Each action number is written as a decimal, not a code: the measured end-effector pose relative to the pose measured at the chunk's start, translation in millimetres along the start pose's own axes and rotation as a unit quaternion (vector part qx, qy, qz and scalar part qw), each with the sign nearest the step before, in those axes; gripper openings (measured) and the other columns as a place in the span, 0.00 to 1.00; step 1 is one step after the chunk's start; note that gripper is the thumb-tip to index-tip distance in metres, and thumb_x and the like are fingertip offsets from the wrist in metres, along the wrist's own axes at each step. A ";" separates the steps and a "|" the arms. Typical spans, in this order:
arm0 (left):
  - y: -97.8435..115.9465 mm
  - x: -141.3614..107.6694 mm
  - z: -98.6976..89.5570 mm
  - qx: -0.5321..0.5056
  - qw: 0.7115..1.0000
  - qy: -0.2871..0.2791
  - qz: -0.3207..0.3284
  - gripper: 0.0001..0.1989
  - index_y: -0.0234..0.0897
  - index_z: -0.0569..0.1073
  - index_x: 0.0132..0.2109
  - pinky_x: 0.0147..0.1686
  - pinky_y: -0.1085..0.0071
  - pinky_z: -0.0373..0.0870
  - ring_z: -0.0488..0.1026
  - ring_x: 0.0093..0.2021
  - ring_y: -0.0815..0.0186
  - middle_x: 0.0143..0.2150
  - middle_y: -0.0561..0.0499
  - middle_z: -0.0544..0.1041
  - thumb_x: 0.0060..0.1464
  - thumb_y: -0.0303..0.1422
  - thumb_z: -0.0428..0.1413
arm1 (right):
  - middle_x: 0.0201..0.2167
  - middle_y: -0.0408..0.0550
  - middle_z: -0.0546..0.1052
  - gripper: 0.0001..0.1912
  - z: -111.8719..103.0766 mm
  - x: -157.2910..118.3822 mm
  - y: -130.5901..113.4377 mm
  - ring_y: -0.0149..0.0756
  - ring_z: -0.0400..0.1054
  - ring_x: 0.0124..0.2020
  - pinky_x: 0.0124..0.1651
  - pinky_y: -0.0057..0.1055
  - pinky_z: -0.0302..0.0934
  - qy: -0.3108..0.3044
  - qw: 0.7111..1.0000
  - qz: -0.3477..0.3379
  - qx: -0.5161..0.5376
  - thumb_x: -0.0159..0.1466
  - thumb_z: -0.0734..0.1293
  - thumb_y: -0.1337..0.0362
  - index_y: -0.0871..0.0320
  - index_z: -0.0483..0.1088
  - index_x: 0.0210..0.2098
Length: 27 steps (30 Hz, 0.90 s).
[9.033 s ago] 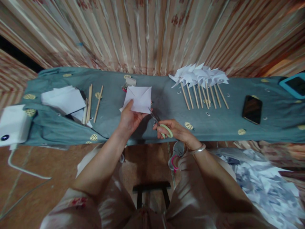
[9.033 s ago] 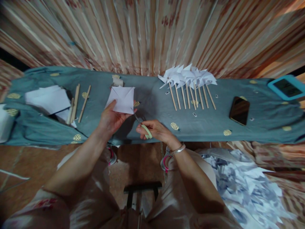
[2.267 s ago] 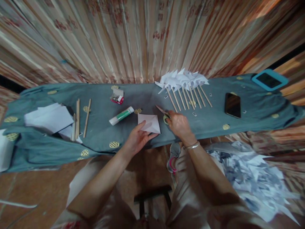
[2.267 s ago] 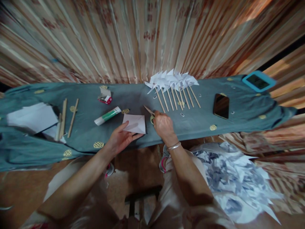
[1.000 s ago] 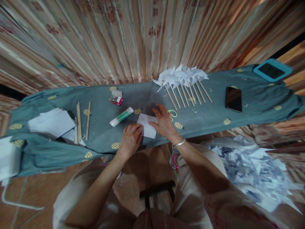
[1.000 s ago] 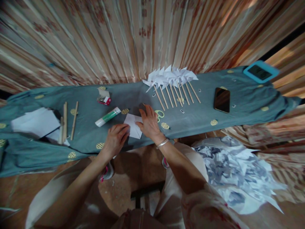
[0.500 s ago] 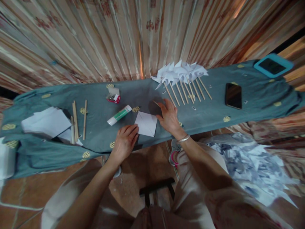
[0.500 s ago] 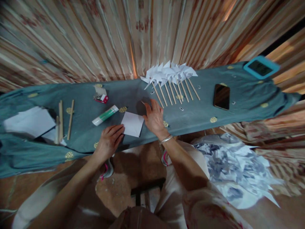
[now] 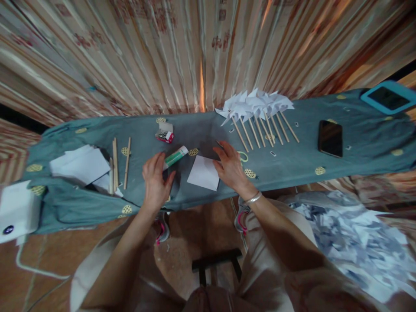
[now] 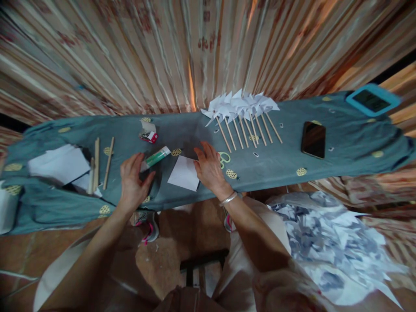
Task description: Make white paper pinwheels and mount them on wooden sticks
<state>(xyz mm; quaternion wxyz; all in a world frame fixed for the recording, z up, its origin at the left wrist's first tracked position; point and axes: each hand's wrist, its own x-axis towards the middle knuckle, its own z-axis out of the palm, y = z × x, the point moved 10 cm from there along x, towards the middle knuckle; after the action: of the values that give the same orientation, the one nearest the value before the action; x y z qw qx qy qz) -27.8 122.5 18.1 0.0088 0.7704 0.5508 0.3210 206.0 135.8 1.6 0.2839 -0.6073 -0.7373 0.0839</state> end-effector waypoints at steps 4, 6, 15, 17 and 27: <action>-21.1 6.8 13.6 0.014 0.998 -0.059 -0.037 0.23 0.32 0.70 0.60 0.56 0.48 0.67 0.70 0.56 0.46 0.55 0.37 0.76 0.61 0.39 0.51 | 0.66 0.62 0.65 0.20 4.2 1.8 -7.9 0.53 0.56 0.68 0.65 0.57 0.54 -0.004 1.000 -0.009 0.019 0.68 0.61 0.63 0.59 0.68 0.58; -26.1 9.8 17.6 0.006 0.996 -0.075 -0.047 0.22 0.31 0.73 0.56 0.55 0.49 0.68 0.71 0.53 0.46 0.52 0.35 0.77 0.61 0.39 0.50 | 0.66 0.62 0.65 0.19 6.1 2.7 -12.3 0.54 0.56 0.68 0.66 0.57 0.53 -0.008 1.000 -0.011 0.021 0.67 0.62 0.63 0.60 0.69 0.57; -27.2 -1.0 45.8 -0.380 0.875 -0.102 -0.284 0.28 0.29 0.78 0.49 0.39 0.66 0.71 0.75 0.36 0.59 0.37 0.46 0.80 0.46 0.48 0.63 | 0.52 0.57 0.78 0.18 10.1 7.2 -19.8 0.46 0.74 0.50 0.55 0.46 0.67 -0.022 0.960 0.065 0.270 0.65 0.66 0.59 0.60 0.72 0.52; -6.1 -5.5 55.0 -0.481 0.816 -0.118 -0.297 0.29 0.30 0.80 0.46 0.38 0.67 0.71 0.74 0.34 0.62 0.36 0.47 0.80 0.42 0.48 0.67 | 0.45 0.53 0.81 0.20 24.2 5.6 -22.7 0.43 0.76 0.43 0.47 0.41 0.69 -0.071 0.909 0.107 0.396 0.62 0.69 0.52 0.58 0.74 0.48; 33.3 -10.7 70.2 -0.567 0.746 -0.188 -0.294 0.26 0.33 0.83 0.42 0.39 0.68 0.72 0.75 0.34 0.64 0.33 0.49 0.81 0.41 0.49 0.69 | 0.25 0.42 0.79 0.23 59.3 -11.0 -17.9 0.31 0.69 0.24 0.30 0.31 0.65 -0.093 0.680 0.306 0.660 0.43 0.80 0.48 0.57 0.75 0.29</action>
<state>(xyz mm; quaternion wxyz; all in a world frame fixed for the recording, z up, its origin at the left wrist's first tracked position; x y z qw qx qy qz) 33.7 124.2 -30.6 0.6413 0.4687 0.4537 0.4041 161.1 134.1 -42.5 0.4993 -0.4437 -0.2869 0.6867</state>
